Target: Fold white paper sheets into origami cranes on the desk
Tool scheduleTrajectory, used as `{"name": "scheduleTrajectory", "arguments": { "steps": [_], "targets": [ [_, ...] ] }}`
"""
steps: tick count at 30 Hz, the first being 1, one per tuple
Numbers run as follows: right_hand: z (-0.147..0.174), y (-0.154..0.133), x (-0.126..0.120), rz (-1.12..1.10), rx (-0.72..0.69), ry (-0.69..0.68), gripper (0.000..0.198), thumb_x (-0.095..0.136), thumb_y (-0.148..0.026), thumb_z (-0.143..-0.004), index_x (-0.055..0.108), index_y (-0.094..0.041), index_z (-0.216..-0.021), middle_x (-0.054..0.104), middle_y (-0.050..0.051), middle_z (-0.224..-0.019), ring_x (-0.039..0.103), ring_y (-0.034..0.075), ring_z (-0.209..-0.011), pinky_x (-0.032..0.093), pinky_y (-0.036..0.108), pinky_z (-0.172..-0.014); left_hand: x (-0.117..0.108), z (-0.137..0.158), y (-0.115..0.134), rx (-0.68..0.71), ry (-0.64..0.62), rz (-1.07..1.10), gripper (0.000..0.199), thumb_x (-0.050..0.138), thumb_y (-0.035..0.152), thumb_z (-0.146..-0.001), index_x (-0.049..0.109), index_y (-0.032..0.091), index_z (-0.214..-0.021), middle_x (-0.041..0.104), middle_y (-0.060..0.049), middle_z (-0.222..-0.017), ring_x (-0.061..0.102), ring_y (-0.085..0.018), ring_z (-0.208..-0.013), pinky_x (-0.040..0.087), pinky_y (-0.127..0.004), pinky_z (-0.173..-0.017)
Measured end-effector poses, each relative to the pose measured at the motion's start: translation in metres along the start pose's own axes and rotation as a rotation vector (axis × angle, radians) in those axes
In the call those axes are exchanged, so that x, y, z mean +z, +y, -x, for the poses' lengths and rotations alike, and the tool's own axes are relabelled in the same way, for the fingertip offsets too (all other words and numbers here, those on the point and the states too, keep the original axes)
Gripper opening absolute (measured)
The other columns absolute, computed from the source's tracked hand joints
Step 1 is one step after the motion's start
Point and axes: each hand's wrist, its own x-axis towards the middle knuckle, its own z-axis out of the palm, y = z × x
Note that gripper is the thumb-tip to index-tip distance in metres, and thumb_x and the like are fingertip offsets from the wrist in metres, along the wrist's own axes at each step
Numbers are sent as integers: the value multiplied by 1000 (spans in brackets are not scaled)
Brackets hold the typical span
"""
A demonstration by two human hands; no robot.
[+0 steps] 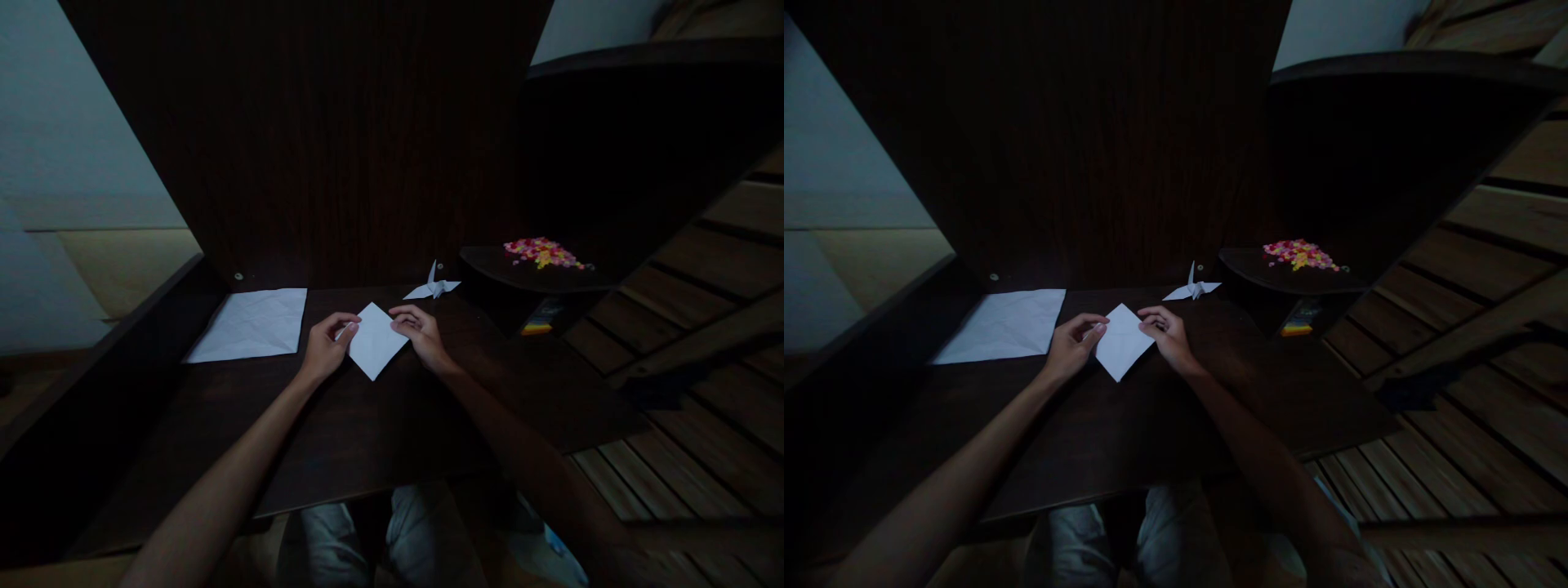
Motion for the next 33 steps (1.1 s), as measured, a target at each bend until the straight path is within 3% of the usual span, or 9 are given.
{"name": "scheduleTrajectory", "arguments": {
  "steps": [7,11,15,20,26,30,33],
  "targets": [
    [-1,12,1,161,-94,1,15,63,-31,-73,65,-18,-81,64,3,-73,57,15,-67,44,26,-61,0,-2,-9,-6,31,-61,23,60,34,-79,68,16,-89,69,-5,-88,61,-18,-77,46,-28,-68],
    [-1,19,0,306,-89,-56,15,57,-27,-77,67,-17,-83,63,2,-71,56,14,-65,42,25,-60,-3,-2,-15,5,2,-204,22,57,31,-80,69,17,-91,69,-6,-92,61,-18,-77,46,-29,-67],
    [1,20,-1,443,-76,-120,15,56,-24,-78,68,-17,-84,64,2,-73,55,13,-64,42,25,-59,-7,-2,-16,49,-72,-354,21,55,28,-81,69,18,-95,66,-7,-93,60,-18,-75,47,-30,-67],
    [1,21,-3,658,-168,-209,15,56,-17,-80,70,-17,-84,62,3,-75,52,13,-63,42,27,-63,-10,-3,-16,150,-169,-458,20,54,23,-83,69,19,-95,63,-7,-92,60,-20,-85,48,-35,-80],
    [0,24,-7,837,-303,-297,15,57,-22,-85,72,-20,-87,62,7,-86,51,21,-86,43,37,-80,-11,-3,-24,249,-268,-544,20,51,22,-86,69,16,-93,60,-10,-95,58,-22,-90,47,-37,-84],
    [-1,21,-10,885,-384,-402,20,53,-20,-88,73,-21,-93,67,7,-99,49,22,-91,42,39,-84,-20,-5,-23,360,-437,-659,24,51,29,-88,71,18,-94,65,-10,-95,55,-23,-92,44,-39,-86],
    [-1,17,-15,867,-386,-466,22,54,-25,-88,71,-22,-101,69,6,-107,50,23,-94,42,41,-86,-29,-8,-18,369,-515,-674,27,59,41,-84,73,20,-95,69,-9,-100,55,-24,-96,43,-38,-87]
  ]
}}
